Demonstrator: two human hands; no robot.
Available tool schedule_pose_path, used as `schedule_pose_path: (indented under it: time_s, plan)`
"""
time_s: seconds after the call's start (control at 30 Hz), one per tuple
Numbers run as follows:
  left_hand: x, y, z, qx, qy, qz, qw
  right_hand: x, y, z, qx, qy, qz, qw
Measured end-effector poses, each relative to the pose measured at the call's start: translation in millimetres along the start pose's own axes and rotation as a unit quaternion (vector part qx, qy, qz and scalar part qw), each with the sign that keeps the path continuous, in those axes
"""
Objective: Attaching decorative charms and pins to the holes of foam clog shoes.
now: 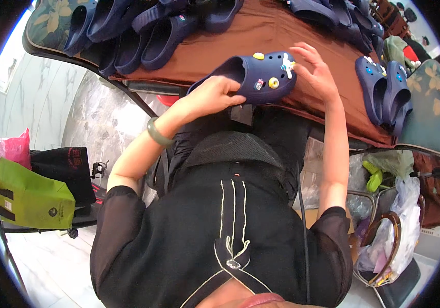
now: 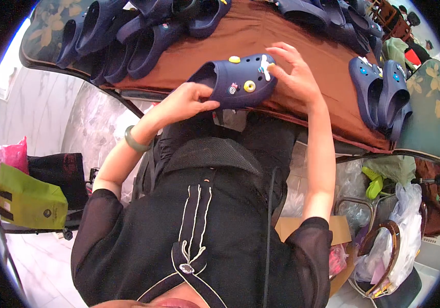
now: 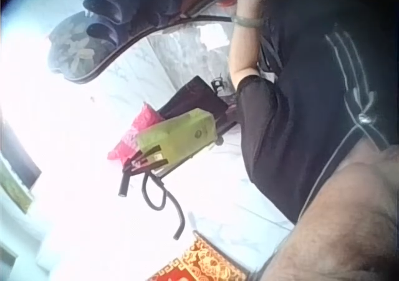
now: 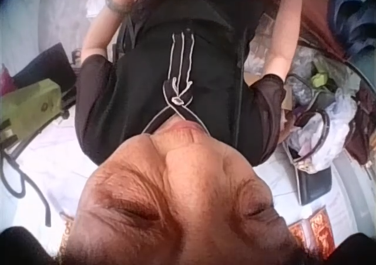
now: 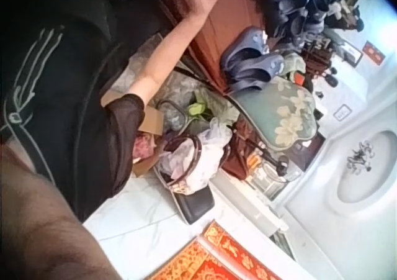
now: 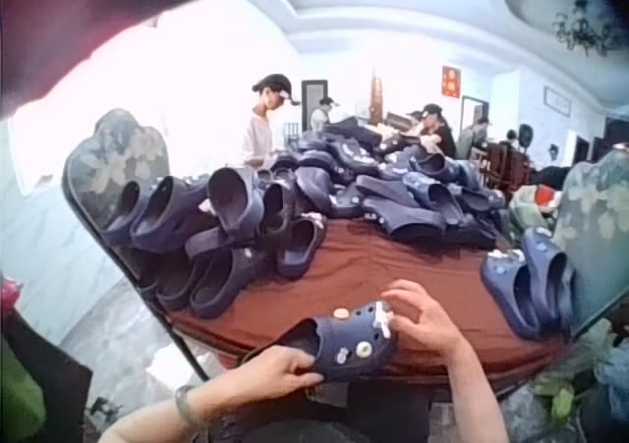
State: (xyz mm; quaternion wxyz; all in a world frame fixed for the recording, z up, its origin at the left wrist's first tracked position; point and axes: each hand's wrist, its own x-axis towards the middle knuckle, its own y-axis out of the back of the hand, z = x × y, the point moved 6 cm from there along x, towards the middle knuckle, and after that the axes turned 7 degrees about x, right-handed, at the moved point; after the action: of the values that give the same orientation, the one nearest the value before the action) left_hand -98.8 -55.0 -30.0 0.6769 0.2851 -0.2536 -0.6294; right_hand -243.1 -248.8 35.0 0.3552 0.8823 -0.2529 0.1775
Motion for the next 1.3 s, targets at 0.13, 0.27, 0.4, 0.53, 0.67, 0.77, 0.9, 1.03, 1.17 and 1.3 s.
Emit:
schedule_pose_path:
  time_s: [0.13,0.27,0.4,0.53,0.67,0.77,0.9,1.03,1.17,1.3]
  plan:
    - [40.2,6.2,9.8,-0.544,0.110,0.078,0.828,5.0,-37.3,39.0,0.145,-0.006,-0.172,0.974]
    - [70.2,3.0,-28.4,-0.676,0.100,0.086,0.725,0.7,-51.5,32.3,0.123,-0.039,-0.146,0.981]
    - [55.4,1.1,-15.4,-0.638,0.144,0.039,0.756,-6.3,-50.7,3.5,-0.134,0.025,-0.101,0.985]
    - [54.7,1.7,-20.9,-0.655,0.130,0.044,0.743,-3.4,-60.4,-1.3,-0.289,0.131,-0.037,0.948]
    - [51.4,-3.6,-23.6,-0.634,0.143,0.043,0.759,5.2,-63.7,6.6,-0.241,0.052,-0.053,0.968]
    - [48.5,-5.0,-26.1,-0.637,0.126,0.068,0.757,20.0,-54.2,27.5,-0.279,-0.036,0.023,0.959]
    - [41.6,-11.0,-21.9,-0.638,0.097,0.059,0.761,19.2,-26.4,76.2,-0.162,-0.142,0.080,0.973]
    - [42.4,-13.2,-31.6,-0.622,0.067,0.060,0.778,2.6,-16.1,105.5,-0.243,-0.146,0.020,0.959]
    - [45.0,-13.2,-34.5,-0.625,0.061,0.059,0.776,-12.1,-12.1,91.8,-0.264,-0.029,-0.017,0.964]
    - [49.5,-6.9,-28.5,-0.602,0.068,0.070,0.792,13.4,-17.0,31.6,-0.042,-0.061,0.010,0.997]
